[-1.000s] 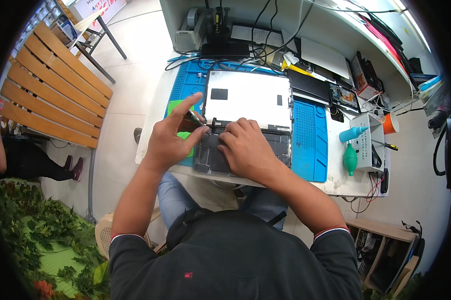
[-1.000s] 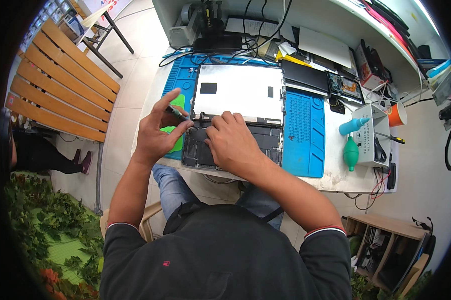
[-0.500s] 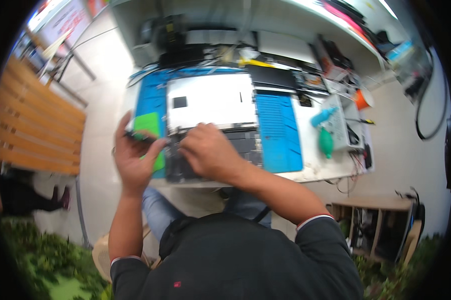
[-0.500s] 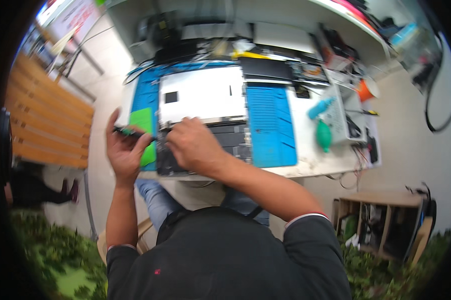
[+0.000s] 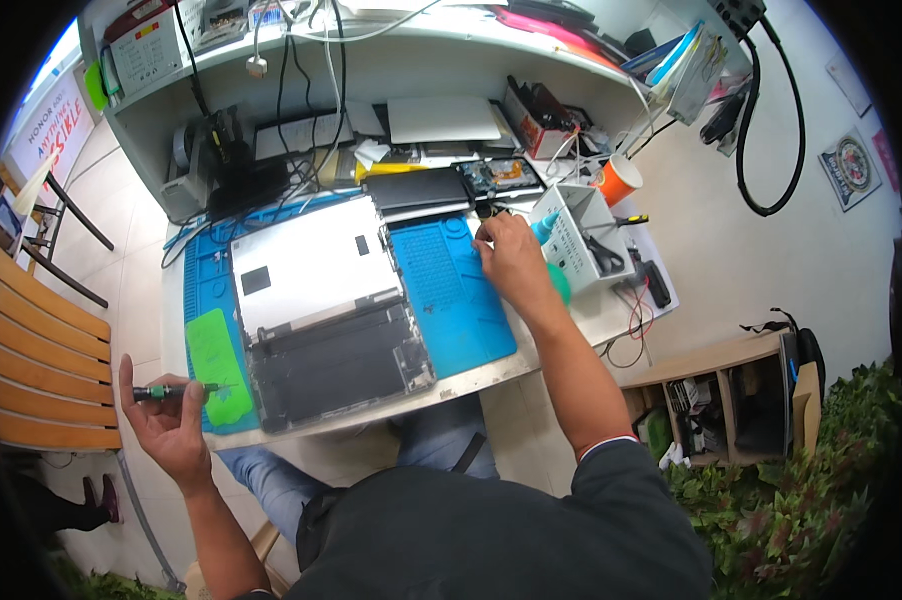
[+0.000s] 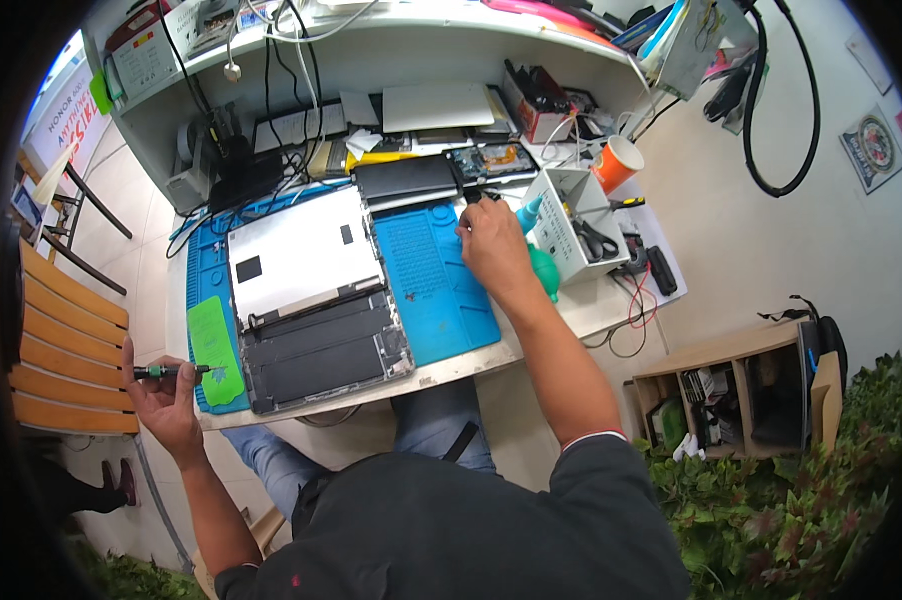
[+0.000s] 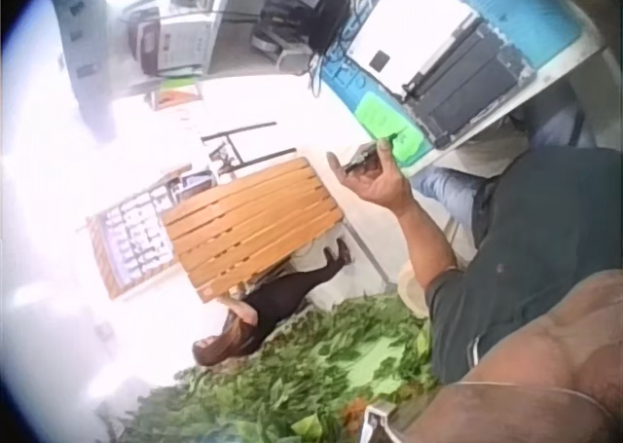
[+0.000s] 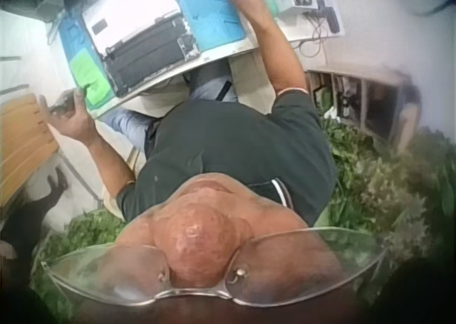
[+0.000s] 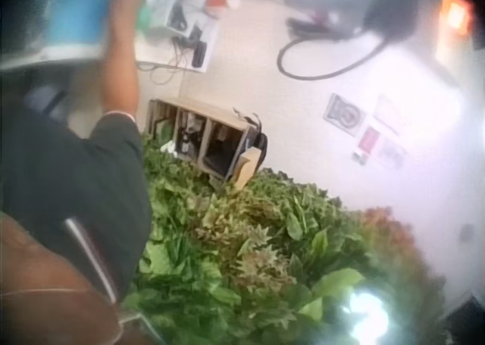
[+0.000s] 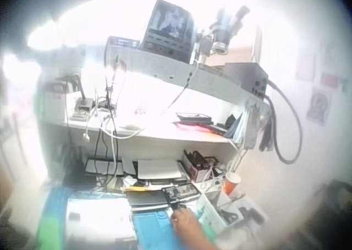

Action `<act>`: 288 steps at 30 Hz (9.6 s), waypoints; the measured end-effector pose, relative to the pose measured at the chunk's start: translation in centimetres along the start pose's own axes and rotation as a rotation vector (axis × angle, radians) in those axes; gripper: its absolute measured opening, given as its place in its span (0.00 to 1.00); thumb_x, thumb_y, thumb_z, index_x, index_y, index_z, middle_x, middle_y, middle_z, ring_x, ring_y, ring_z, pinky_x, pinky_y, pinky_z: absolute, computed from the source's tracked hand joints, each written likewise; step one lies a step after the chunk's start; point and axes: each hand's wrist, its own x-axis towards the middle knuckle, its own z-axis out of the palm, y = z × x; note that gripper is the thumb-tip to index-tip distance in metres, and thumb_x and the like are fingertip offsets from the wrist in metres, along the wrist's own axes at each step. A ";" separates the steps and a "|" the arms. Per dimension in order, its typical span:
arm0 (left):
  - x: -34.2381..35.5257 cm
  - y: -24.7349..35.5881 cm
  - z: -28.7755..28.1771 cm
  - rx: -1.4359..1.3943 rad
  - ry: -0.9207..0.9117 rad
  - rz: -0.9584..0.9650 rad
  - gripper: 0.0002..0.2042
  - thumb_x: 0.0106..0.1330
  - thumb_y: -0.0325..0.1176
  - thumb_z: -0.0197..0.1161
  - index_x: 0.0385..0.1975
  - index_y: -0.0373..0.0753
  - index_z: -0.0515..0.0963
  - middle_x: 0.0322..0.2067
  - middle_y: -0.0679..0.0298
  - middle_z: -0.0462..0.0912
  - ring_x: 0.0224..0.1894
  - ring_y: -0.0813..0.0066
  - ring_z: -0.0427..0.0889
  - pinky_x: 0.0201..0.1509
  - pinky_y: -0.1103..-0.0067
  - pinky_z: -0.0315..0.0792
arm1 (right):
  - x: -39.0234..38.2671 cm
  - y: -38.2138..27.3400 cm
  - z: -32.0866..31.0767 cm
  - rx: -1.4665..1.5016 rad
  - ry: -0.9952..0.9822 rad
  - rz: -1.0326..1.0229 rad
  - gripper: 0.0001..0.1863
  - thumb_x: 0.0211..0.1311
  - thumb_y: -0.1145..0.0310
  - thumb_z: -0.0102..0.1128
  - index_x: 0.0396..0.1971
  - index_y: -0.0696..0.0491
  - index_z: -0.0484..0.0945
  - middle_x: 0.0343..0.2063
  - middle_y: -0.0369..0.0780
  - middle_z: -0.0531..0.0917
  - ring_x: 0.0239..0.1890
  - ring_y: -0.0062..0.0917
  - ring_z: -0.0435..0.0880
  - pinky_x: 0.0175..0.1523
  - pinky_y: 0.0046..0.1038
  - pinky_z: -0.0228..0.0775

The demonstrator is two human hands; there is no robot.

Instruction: The person works on the internal components of a laptop using a screwdriver. The person moves cables and uses the tool to unscrew parts inside the open laptop chassis on a repair bench.

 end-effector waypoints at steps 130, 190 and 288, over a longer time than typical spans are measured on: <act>1.5 0.3 2.4 0.384 -0.235 0.259 0.26 0.78 0.29 0.73 0.74 0.36 0.74 0.38 0.59 0.91 0.36 0.72 0.92 0.43 0.76 0.85 | 2.5 -24.8 5.2 0.410 -0.812 -0.408 0.21 0.58 0.62 0.81 0.46 0.62 0.91 0.46 0.49 0.90 0.50 0.44 0.91 0.59 0.40 0.83; 2.5 3.8 1.7 0.495 -0.469 0.174 0.34 0.68 0.18 0.77 0.75 0.42 0.79 0.47 0.53 0.95 0.46 0.66 0.96 0.52 0.71 0.90 | 1.3 -24.0 5.4 0.493 -0.591 -0.603 0.17 0.56 0.65 0.77 0.39 0.62 0.85 0.42 0.49 0.84 0.43 0.48 0.89 0.54 0.45 0.84; 3.1 -2.9 2.0 0.193 0.192 -0.239 0.12 0.71 0.31 0.83 0.43 0.31 0.86 0.32 0.64 0.91 0.35 0.83 0.88 0.42 0.84 0.81 | -11.0 -12.7 -2.0 0.575 0.004 0.023 0.12 0.62 0.82 0.77 0.44 0.56 0.91 0.33 0.40 0.85 0.27 0.25 0.78 0.31 0.26 0.70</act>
